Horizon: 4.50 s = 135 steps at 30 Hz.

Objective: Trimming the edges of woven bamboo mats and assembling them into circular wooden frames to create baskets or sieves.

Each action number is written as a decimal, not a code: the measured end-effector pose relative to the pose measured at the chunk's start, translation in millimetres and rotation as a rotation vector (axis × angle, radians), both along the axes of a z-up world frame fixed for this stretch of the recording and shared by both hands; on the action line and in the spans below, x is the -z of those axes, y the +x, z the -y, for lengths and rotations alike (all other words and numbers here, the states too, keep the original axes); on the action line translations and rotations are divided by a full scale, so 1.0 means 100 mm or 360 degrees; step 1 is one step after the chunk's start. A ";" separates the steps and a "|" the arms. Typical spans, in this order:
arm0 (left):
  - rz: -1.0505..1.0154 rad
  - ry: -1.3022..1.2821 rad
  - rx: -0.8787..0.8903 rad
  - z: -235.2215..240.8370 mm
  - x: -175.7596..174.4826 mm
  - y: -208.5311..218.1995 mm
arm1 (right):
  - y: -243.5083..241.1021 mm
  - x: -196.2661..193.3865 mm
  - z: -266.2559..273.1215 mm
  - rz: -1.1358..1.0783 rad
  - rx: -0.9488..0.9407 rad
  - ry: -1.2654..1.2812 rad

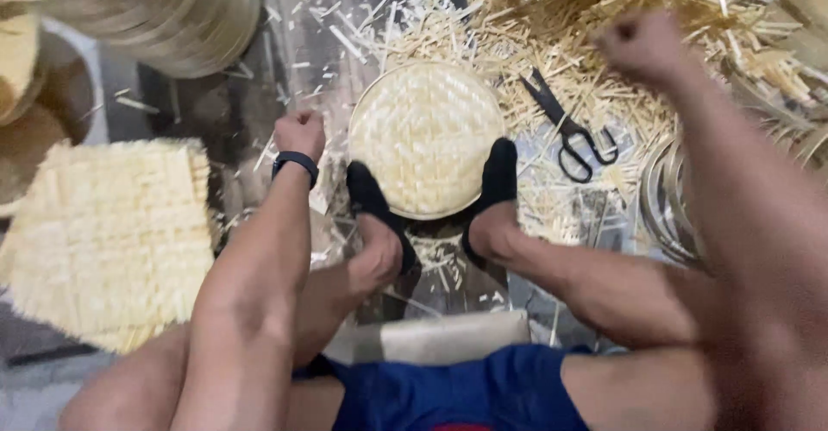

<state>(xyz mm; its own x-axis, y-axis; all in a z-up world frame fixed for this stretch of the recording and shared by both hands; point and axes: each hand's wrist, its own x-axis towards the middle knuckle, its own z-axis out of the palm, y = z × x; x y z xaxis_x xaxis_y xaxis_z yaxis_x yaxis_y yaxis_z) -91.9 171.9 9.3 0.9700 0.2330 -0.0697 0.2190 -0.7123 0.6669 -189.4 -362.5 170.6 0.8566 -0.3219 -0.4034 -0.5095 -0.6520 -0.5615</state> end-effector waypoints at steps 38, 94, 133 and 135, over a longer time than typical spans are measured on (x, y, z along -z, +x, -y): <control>-0.0786 -0.1732 -0.0278 0.58 0.23 -0.52 | -0.64 1.67 -1.24 0.0151 0.0972 0.1427; -0.0305 0.0439 -0.0008 2.67 0.23 -0.99 | -1.13 2.47 0.31 -0.0431 0.0115 -0.0368; -0.0187 0.0027 0.1597 2.02 -0.13 -1.27 | -0.83 2.22 -0.14 -0.0269 -0.0622 -0.0878; -0.0153 0.0013 0.1613 2.03 -0.10 -1.28 | -0.92 2.22 -0.17 0.0028 -0.0659 -0.1066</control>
